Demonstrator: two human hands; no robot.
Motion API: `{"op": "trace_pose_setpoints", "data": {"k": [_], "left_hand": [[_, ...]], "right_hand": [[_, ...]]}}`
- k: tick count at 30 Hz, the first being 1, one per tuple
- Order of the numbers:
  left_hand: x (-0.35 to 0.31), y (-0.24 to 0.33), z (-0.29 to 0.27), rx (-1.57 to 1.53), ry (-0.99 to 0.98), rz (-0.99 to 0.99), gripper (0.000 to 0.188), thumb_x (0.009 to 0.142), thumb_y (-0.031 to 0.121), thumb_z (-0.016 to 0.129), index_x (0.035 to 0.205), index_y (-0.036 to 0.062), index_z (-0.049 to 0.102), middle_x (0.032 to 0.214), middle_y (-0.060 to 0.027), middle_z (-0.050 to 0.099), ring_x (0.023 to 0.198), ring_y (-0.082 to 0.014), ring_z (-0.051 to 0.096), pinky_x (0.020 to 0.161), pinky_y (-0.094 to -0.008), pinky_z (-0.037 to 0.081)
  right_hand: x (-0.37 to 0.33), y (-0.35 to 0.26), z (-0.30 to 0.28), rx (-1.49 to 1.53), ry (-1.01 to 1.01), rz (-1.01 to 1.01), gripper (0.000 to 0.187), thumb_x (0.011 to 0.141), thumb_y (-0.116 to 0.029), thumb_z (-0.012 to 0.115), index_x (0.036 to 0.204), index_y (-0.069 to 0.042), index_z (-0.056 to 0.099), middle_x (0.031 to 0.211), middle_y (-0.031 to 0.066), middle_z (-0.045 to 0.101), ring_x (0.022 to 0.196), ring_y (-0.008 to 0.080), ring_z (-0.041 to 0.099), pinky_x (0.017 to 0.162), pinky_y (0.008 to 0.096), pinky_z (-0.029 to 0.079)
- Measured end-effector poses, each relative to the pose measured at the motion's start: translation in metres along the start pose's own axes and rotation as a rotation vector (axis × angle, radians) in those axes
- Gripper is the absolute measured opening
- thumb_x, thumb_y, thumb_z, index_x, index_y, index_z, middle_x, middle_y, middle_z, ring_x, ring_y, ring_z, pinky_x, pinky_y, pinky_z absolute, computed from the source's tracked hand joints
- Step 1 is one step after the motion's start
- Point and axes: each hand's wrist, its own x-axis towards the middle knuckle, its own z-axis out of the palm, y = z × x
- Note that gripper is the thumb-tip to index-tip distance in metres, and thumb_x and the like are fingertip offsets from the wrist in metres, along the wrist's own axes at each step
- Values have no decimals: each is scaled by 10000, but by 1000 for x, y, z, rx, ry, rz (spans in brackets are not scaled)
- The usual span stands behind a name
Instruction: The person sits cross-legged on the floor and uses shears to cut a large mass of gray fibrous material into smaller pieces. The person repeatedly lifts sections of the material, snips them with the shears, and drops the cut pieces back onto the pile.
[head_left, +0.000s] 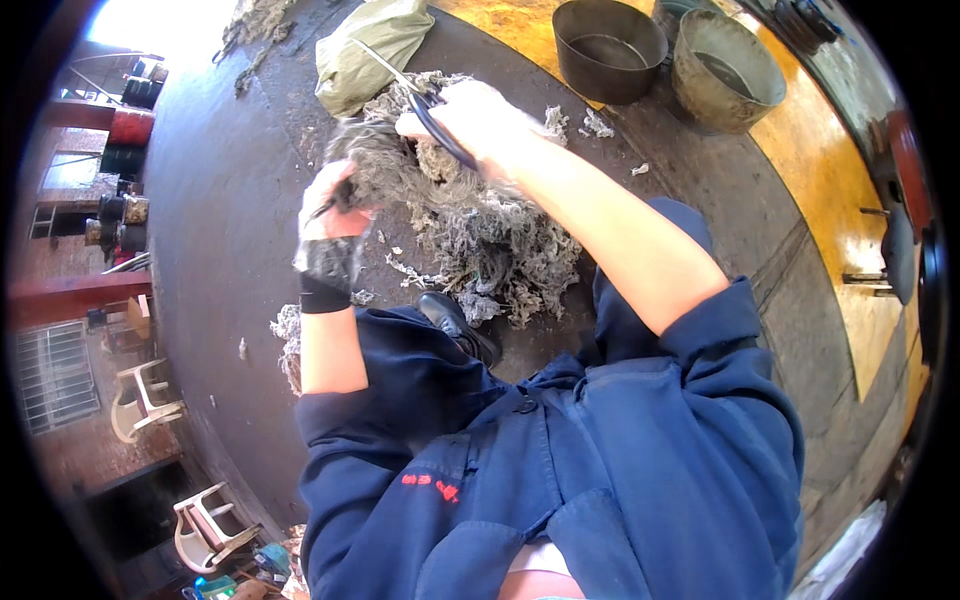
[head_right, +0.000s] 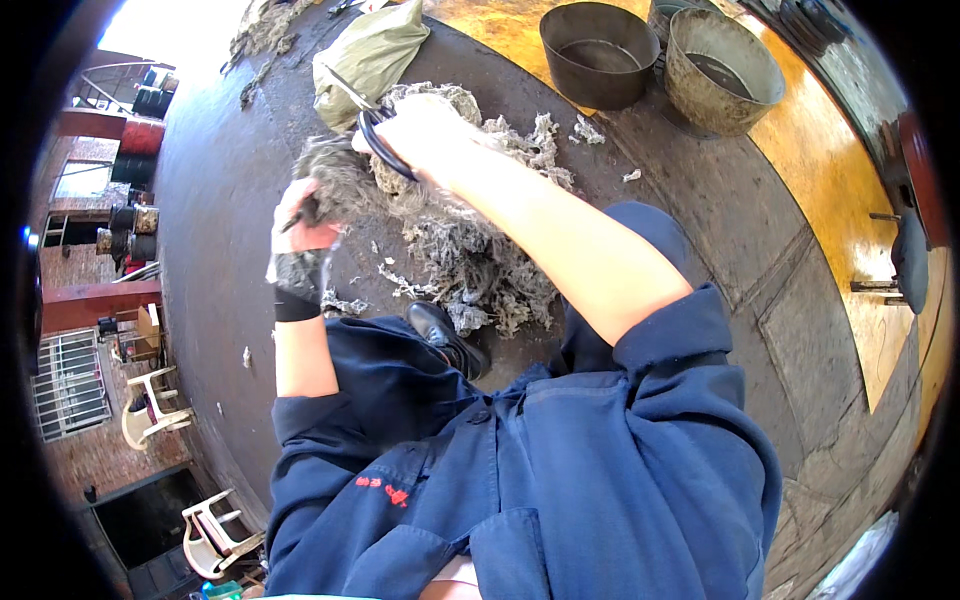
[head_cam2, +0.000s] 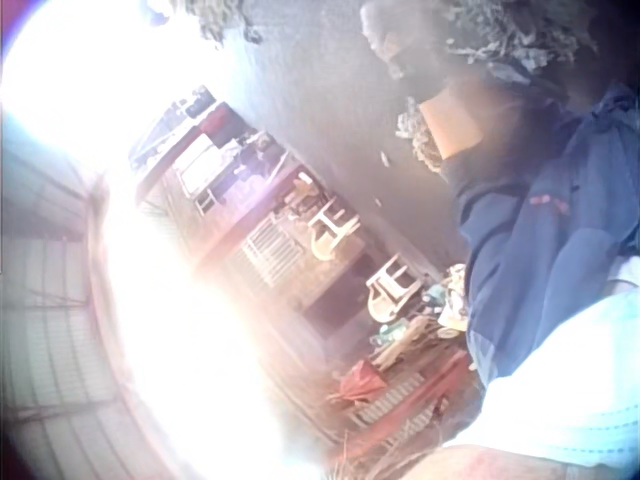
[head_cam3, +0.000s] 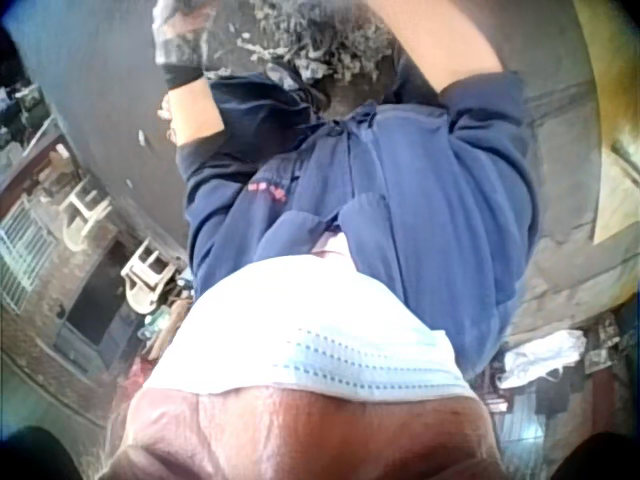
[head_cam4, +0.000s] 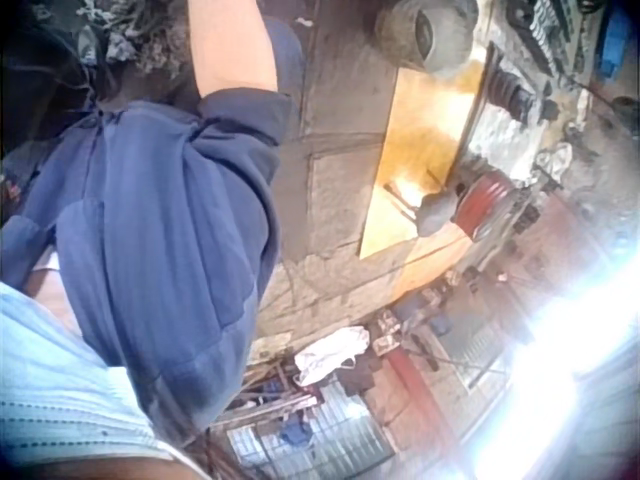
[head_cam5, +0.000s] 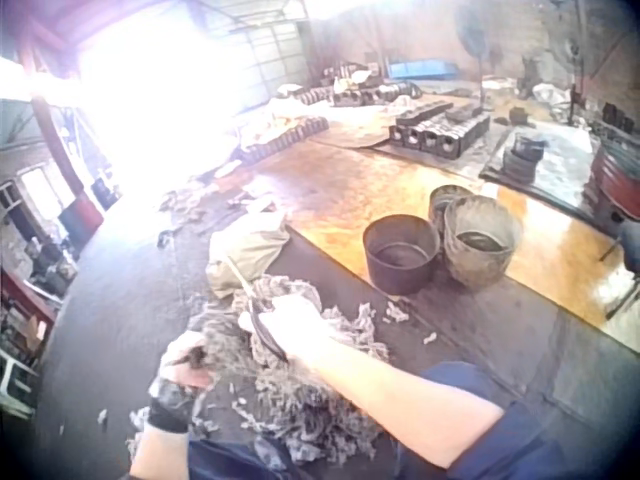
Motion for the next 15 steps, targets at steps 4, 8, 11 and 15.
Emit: {"op": "trace_pose_setpoints", "data": {"k": [4, 8, 11, 15], "left_hand": [[6, -19, 18, 221, 15, -36, 344, 877, 96, 645, 1219, 97, 609, 1131, -66, 642, 1020, -210, 628, 872, -419, 537], [11, -20, 21, 482, -18, 117, 599, 804, 1, 691, 1371, 62, 508, 1216, -96, 613, 1084, -224, 595, 960, -386, 484], [9, -28, 17, 672, -249, 261, 664, 770, 90, 762, 1379, 49, 501, 1296, -92, 580, 1190, -211, 529, 1032, -330, 409], [0, -49, 38, 632, -208, 212, 1051, 603, 7, 887, 1481, 65, 311, 1365, -118, 493, 1166, -208, 540, 978, -336, 472]], "right_hand": [[12, 26, 24, 271, 91, 278, 318, 719, -273, 825, 780, 18, 714, 716, 86, 649, 666, 161, 562, 612, 342, 438], [23, 29, 37, 64, 79, 381, 412, 828, -377, 649, 969, 1, 730, 975, 207, 713, 900, 286, 698, 794, 394, 527], [23, 32, 37, 101, -6, 332, 459, 851, -393, 608, 1068, 0, 706, 1089, 234, 688, 1005, 321, 687, 835, 410, 524], [28, 40, 52, 504, -8, 410, 297, 901, -312, 642, 975, -31, 705, 871, 136, 687, 787, 245, 670, 679, 422, 529]]}}
